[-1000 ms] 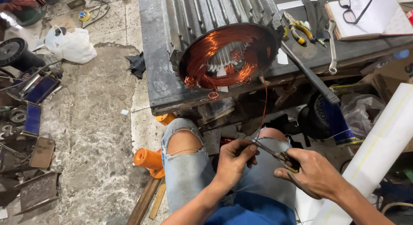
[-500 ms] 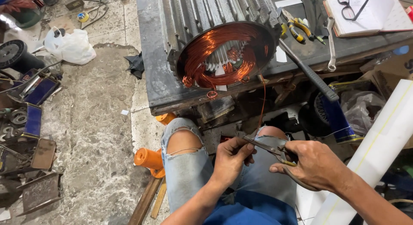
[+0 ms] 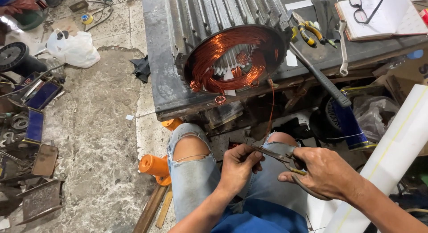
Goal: Shaping copper coils inside an electric motor stator and managing wiring using hand tools.
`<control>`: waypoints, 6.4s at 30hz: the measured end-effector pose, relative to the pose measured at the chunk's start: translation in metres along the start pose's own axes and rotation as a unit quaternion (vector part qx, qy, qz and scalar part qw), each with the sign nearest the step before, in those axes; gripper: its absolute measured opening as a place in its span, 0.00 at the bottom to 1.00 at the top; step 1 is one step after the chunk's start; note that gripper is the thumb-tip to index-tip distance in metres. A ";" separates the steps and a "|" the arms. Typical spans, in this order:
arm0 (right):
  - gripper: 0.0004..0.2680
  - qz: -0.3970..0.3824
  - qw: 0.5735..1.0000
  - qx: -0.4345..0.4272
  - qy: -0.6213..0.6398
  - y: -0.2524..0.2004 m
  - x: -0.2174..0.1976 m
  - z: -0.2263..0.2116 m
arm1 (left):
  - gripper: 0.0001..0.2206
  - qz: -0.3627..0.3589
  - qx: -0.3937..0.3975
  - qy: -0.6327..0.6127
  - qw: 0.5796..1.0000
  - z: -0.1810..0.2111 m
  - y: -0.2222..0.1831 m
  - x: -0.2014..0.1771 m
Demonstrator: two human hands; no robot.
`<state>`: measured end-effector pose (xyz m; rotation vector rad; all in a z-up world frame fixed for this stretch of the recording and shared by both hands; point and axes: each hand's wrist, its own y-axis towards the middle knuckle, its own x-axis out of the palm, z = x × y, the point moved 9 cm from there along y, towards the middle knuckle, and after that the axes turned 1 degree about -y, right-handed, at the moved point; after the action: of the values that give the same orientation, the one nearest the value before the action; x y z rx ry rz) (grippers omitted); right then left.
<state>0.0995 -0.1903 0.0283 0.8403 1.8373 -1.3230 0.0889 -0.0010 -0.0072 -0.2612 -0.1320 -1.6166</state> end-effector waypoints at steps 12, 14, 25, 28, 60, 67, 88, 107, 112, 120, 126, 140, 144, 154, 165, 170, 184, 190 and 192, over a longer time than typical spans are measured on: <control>0.23 0.016 1.000 -0.003 -0.009 0.000 0.001 0.002 | 0.09 -0.002 -0.016 -0.007 1.000 -0.002 0.000 0.000; 0.23 0.022 1.000 -0.006 -0.009 0.000 0.000 0.002 | 0.08 -0.005 -0.029 -0.009 1.000 -0.001 0.000 0.001; 0.21 0.009 1.000 -0.010 -0.001 -0.002 -0.002 -0.002 | 0.08 -0.016 -0.015 -0.002 1.000 -0.002 0.001 0.000; 0.21 0.000 1.000 -0.005 0.003 -0.003 -0.005 -0.004 | 0.08 -0.013 -0.017 -0.004 1.000 -0.002 0.002 -0.001; 0.19 0.114 0.990 -0.073 0.028 0.028 0.035 0.019 | 0.08 0.012 -0.090 -0.124 0.988 -0.019 0.001 -0.006; 0.13 0.357 0.897 -0.236 0.110 -0.025 0.002 0.038 | 0.10 0.069 -0.135 -0.068 0.986 -0.040 -0.005 -0.040; 0.12 0.568 0.823 -0.012 -0.012 0.081 -0.193 0.061 | 0.06 0.005 0.096 -0.107 0.990 0.011 0.017 -0.046; 0.04 0.470 0.781 -0.393 0.125 -0.056 -0.074 -0.129 | 0.05 -0.167 0.103 0.076 0.978 0.071 -0.012 -0.025; 0.05 0.477 0.801 -0.341 0.118 -0.058 -0.068 -0.137 | 0.05 -0.111 0.168 0.130 0.971 0.095 -0.025 -0.029; 0.06 0.572 0.759 -0.244 0.192 -0.071 -0.032 -0.124 | 0.02 -0.052 0.207 0.115 0.970 0.091 -0.036 -0.024; 0.09 0.511 0.819 -0.168 0.198 -0.064 -0.033 -0.113 | 0.05 -0.063 0.181 0.068 0.979 0.086 -0.040 -0.024; 0.02 0.595 0.778 -0.150 0.137 -0.080 -0.024 -0.117 | 0.03 -0.097 0.281 0.218 0.930 0.118 -0.052 -0.006; 0.07 0.577 0.785 -0.208 0.079 -0.082 -0.024 -0.110 | 0.04 -0.095 0.278 0.224 0.929 0.117 -0.048 -0.010; 0.10 0.410 0.662 -0.542 -0.318 -0.076 0.001 -0.108 | 0.05 -0.209 0.155 0.242 0.935 0.091 -0.041 -0.008; 0.08 0.293 0.878 -0.047 0.376 -0.019 -0.004 -0.056 | 0.02 -0.090 0.380 0.256 0.884 0.123 -0.068 -0.003; 0.03 0.508 0.767 -0.304 0.248 -0.068 -0.048 -0.104 | 0.02 -0.133 0.330 0.235 0.904 0.119 -0.060 -0.002; 0.09 0.489 0.824 -0.102 0.266 -0.074 -0.040 -0.116 | 0.02 -0.105 0.365 0.255 0.889 0.136 -0.065 -0.003; 0.10 0.476 0.781 -0.392 -0.101 -0.082 -0.034 -0.116 | 0.02 -0.138 0.287 0.219 0.922 0.124 -0.053 -0.008; 0.13 0.457 0.754 -0.418 -0.218 -0.082 -0.025 -0.113 | 0.02 -0.149 0.266 0.220 0.927 0.118 -0.050 -0.007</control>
<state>0.0255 -0.1058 0.1158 0.6668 1.1273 0.0054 0.0495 0.0380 0.1091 0.5659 -0.2677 -1.8298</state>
